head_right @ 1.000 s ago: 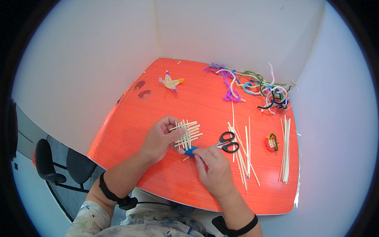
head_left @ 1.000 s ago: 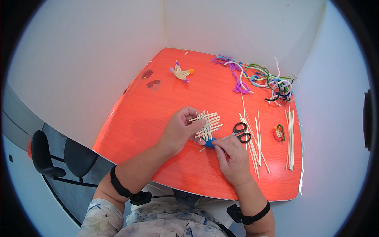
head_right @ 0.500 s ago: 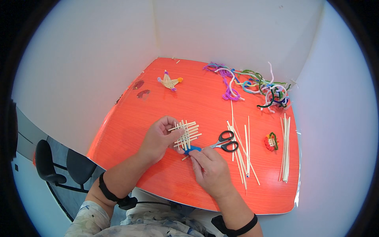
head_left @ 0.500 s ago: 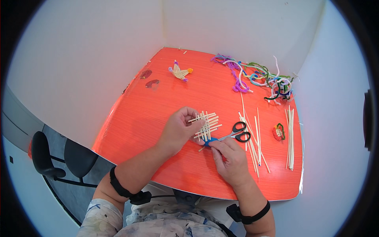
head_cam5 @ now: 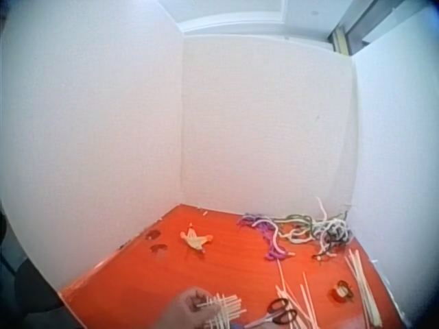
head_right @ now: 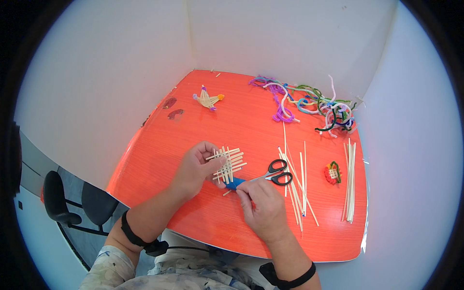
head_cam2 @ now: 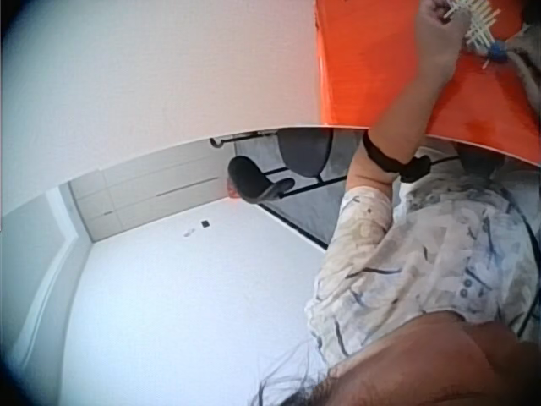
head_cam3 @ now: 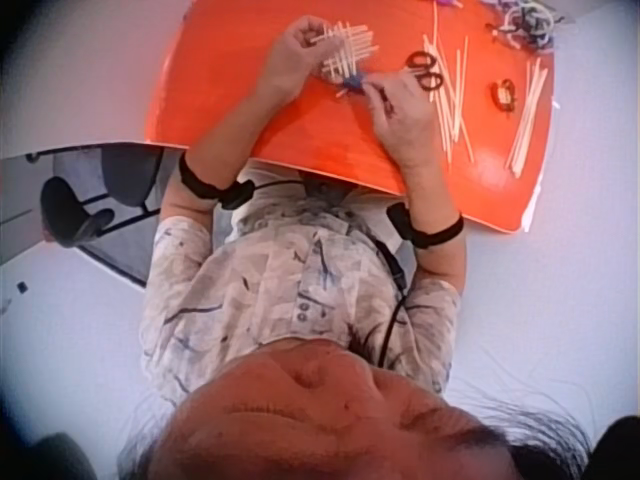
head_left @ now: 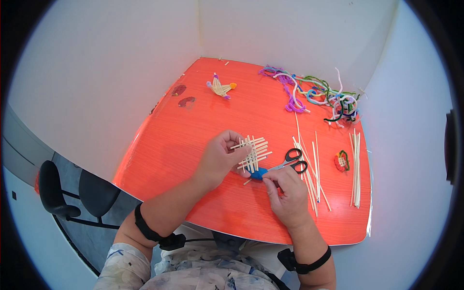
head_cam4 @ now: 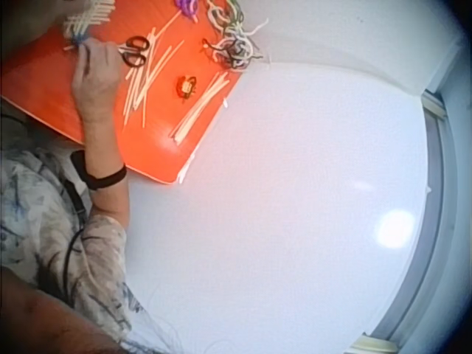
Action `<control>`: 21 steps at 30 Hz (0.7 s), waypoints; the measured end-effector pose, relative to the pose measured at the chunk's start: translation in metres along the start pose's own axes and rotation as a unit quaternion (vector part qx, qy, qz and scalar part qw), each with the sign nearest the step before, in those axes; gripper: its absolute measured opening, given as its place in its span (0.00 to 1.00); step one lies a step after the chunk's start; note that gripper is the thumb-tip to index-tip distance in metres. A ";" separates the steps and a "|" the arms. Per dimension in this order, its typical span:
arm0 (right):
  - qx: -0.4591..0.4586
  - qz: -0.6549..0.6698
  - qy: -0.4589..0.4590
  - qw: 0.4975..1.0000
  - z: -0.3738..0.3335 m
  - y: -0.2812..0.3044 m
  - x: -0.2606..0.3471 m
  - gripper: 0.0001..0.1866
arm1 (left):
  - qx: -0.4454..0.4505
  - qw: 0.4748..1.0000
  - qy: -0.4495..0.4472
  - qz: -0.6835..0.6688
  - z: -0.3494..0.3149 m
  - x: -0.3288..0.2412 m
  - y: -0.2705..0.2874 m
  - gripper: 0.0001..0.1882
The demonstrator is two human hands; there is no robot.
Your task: The person is weaving thin bamboo strips together to create a small woven structure.
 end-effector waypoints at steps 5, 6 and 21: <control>0.018 0.003 0.002 1.000 -0.002 -0.006 -0.003 0.07 | -0.002 1.000 0.008 -0.026 0.000 0.002 0.001 0.09; 0.023 0.000 0.006 1.000 -0.003 -0.007 -0.003 0.07 | -0.001 1.000 0.006 -0.022 0.001 0.003 0.001 0.09; -0.043 -0.018 -0.014 0.999 0.002 0.014 -0.004 0.08 | 0.135 0.984 -0.015 0.119 -0.011 0.000 -0.021 0.10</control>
Point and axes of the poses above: each hand's wrist, its own z-axis towards the middle knuckle, its own y-axis out of the back of the hand, x = y × z, the point moved 7 cm from there along z, towards the middle knuckle, and after that the axes turned 9 degrees about z, right-handed, at the moved point
